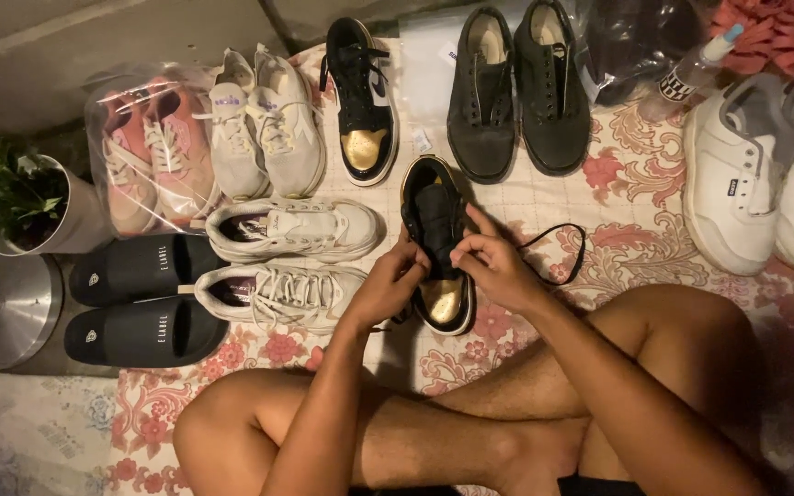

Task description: The person sits cross-legged on a rug and laces a black and gold sneaker. They thread the laces through the eyelets and tie them, handling the shoe and laces by hand.

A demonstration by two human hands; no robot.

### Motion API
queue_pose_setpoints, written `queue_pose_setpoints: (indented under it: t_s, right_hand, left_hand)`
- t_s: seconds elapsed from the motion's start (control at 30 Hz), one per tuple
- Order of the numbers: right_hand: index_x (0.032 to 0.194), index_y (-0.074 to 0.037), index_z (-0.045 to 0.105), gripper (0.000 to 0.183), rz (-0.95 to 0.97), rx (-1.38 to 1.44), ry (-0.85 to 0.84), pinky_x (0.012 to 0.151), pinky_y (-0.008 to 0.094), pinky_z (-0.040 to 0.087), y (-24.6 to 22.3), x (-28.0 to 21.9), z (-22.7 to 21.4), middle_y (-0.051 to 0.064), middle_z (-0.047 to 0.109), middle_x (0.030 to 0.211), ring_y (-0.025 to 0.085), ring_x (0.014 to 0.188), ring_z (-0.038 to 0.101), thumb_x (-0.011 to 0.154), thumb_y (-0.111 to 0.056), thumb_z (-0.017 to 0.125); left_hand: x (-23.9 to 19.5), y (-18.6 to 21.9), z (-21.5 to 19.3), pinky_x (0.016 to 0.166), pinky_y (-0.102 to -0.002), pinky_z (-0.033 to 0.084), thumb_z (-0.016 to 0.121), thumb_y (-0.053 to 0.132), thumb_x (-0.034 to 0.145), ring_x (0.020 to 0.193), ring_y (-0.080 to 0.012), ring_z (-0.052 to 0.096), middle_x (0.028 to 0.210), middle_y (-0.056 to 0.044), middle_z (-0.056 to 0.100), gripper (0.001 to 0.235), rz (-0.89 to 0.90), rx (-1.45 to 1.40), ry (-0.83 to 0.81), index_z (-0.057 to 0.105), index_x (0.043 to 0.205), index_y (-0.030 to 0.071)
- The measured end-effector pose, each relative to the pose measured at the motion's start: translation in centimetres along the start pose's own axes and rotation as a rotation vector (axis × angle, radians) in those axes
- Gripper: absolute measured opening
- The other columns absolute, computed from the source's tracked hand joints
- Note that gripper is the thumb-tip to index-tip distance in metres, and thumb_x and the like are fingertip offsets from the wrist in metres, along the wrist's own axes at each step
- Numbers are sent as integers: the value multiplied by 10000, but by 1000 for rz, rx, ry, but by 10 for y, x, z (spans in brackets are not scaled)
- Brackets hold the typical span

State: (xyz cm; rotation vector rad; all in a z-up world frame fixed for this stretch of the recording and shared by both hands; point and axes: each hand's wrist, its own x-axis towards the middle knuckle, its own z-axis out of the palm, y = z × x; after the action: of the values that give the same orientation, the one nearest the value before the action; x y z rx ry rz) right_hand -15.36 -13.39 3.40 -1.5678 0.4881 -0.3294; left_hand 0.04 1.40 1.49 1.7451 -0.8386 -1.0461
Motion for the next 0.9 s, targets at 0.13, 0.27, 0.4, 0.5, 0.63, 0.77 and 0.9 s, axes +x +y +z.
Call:
queue_pose_setpoints:
  t_s: [0.13, 0.27, 0.4, 0.5, 0.63, 0.77, 0.9]
  right_hand:
    - [904, 28, 693, 164, -7, 63, -17, 1153, 631, 290, 30, 5, -9, 247, 109, 1698, 564, 1432, 236, 981, -108, 644]
    - [914, 44, 702, 186, -9, 106, -29, 1144, 647, 294, 37, 8, -13, 250, 108, 1697, 588, 1424, 219, 995, -110, 634]
    - [949, 39, 725, 188, -48, 47, -32, 1141, 627, 306, 37, 8, -14, 251, 129, 1693, 565, 1424, 229, 1004, -106, 620]
    - [904, 59, 713, 168, -21, 128, -30, 1149, 591, 349, 58, 11, -21, 221, 184, 1684, 560, 1439, 249, 963, -77, 634]
    - [883, 99, 665, 204, -15, 265, -26, 1121, 559, 376, 53, 11, -24, 178, 202, 1690, 571, 1447, 223, 981, -75, 621]
    - [859, 133, 635, 219, -9, 301, -47, 1081, 531, 413, 52, 10, -26, 183, 203, 1688, 595, 1438, 196, 968, -56, 613]
    - [862, 139, 655, 222, -35, 246, -63, 1125, 624, 318, 44, 8, -26, 227, 195, 1678, 624, 1422, 179, 956, -61, 626]
  left_hand:
    - [-1, -6, 0, 832, -458, 560, 576, 85, 950, 914, -240, 621, 962, -150, 628, 98, 73, -12, -20, 658, 921, 43]
    - [0, -11, 0, 933, -458, 530, 569, 84, 947, 1043, -277, 621, 1230, -205, 625, 117, 42, -88, -8, 664, 902, 32]
    - [-23, 59, -5, 1174, -603, 304, 534, 119, 909, 1448, -553, 325, 1672, -301, 174, 217, -24, -114, 6, 665, 931, -52]
    - [-17, 32, -13, 1088, -562, 392, 522, 96, 920, 1350, -473, 473, 1599, -346, 330, 186, 61, -153, 24, 633, 881, -48]
    - [-11, 17, -20, 1069, -491, 431, 536, 118, 910, 1277, -336, 544, 1501, -245, 499, 168, 43, -185, 28, 635, 840, 3]
    - [-15, 19, -17, 1040, -480, 440, 545, 106, 892, 1206, -323, 558, 1474, -258, 506, 156, 78, -225, 23, 626, 810, 1]
    - [-9, 13, -12, 1125, -497, 370, 581, 123, 859, 1387, -390, 470, 1613, -238, 384, 158, 86, -266, 48, 685, 842, 6]
